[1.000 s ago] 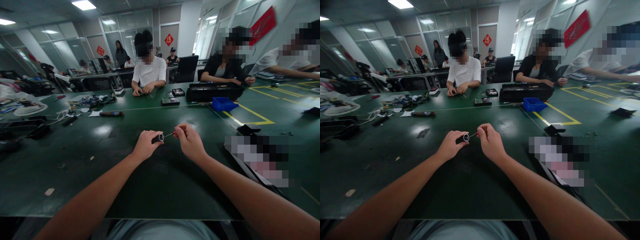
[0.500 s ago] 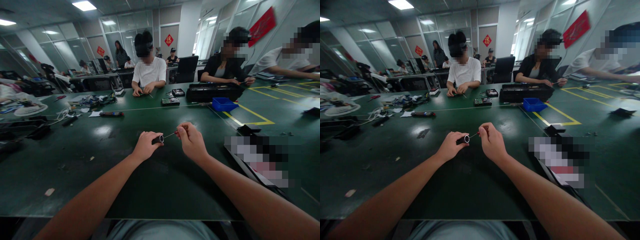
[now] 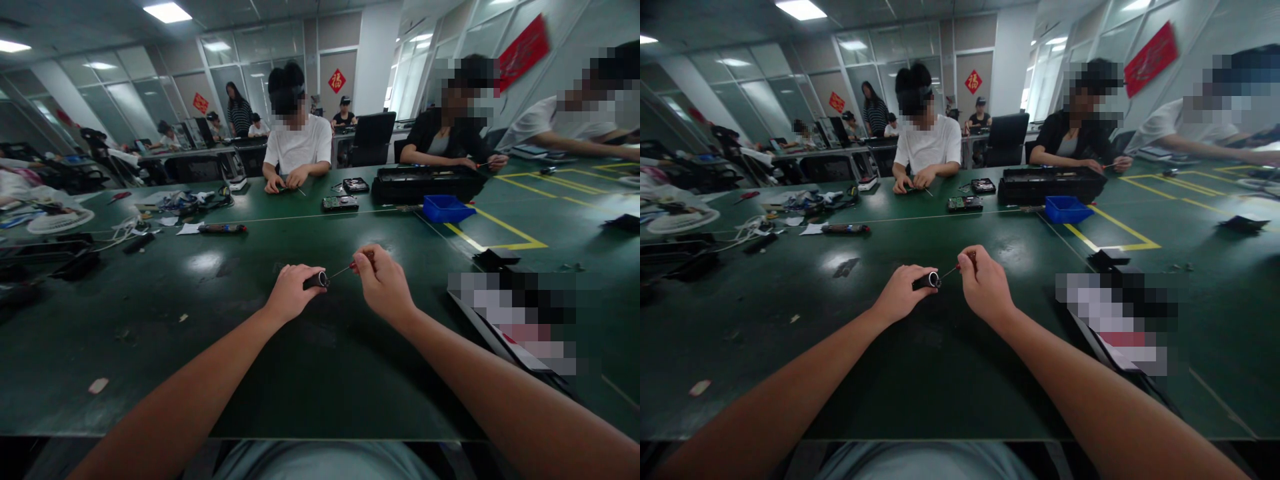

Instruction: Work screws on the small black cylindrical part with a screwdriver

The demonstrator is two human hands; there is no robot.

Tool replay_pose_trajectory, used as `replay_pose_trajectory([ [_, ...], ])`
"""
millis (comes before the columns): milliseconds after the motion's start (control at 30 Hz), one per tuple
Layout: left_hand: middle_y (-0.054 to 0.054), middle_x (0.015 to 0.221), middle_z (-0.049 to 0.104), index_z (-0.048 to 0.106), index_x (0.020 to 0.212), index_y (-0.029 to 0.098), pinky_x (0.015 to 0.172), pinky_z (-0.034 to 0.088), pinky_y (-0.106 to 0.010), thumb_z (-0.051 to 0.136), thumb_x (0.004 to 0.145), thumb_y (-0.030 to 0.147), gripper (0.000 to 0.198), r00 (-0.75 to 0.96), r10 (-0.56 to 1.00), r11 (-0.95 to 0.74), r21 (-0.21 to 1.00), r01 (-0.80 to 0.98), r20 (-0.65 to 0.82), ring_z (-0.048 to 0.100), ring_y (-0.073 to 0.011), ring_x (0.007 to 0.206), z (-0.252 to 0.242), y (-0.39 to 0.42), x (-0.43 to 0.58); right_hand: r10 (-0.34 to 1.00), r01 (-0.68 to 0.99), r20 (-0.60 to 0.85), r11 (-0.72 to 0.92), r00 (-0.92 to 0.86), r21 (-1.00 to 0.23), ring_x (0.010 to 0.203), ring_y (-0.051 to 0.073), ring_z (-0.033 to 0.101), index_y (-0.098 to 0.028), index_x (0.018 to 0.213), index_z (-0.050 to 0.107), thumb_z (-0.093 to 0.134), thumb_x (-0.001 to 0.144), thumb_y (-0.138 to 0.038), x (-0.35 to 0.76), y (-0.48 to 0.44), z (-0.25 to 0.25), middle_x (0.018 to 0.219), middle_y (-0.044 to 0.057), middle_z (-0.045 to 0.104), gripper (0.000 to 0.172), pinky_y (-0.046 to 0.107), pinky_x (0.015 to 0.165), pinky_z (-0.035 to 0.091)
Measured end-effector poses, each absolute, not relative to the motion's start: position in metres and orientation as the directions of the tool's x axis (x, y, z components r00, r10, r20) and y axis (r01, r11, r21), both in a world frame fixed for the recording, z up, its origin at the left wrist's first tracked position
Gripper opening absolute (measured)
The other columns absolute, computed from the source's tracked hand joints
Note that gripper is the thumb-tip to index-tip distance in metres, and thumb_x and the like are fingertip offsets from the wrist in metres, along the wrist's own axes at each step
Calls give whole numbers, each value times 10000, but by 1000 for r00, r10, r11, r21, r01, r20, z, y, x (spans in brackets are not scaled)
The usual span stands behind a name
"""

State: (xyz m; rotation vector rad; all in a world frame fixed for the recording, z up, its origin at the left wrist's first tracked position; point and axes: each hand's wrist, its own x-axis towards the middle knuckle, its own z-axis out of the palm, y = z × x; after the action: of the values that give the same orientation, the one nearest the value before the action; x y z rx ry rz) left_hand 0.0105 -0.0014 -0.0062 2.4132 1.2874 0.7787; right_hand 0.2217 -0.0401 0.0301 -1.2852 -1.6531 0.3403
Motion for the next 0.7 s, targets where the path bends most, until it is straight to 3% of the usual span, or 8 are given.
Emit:
replay_pose_trajectory([
  [333,-58,1153,670,643,1214,225,979,468,-410,714,864,308,366,383,858,-513,610,604,342,602,-235,1085,-1,-5,13,842,594,535,396,68,-700,715,200,643,-232,903,576,453,984,-393,223,-39,30,774,34,684,218,328,665,431],
  [433,-68,1184,660,639,1182,206,1012,466,-409,698,867,288,331,318,883,-469,690,551,346,604,-235,1113,2,-6,14,832,632,551,389,71,-670,723,205,635,-236,878,597,474,975,-419,223,-38,31,763,32,684,240,334,675,423],
  [533,-70,1231,642,571,1274,225,1013,473,-400,648,888,277,397,280,912,-399,803,443,299,607,-225,1121,2,-5,14,832,662,550,377,65,-648,743,221,636,-246,862,612,489,966,-449,223,-37,32,762,36,691,260,350,691,420],
  [700,-66,1093,646,516,1272,228,853,518,-348,491,953,336,337,328,926,-306,884,354,189,625,-191,934,7,-6,9,861,683,507,338,54,-647,712,226,634,-244,846,618,471,976,-458,223,-35,31,737,42,690,290,350,670,403],
])
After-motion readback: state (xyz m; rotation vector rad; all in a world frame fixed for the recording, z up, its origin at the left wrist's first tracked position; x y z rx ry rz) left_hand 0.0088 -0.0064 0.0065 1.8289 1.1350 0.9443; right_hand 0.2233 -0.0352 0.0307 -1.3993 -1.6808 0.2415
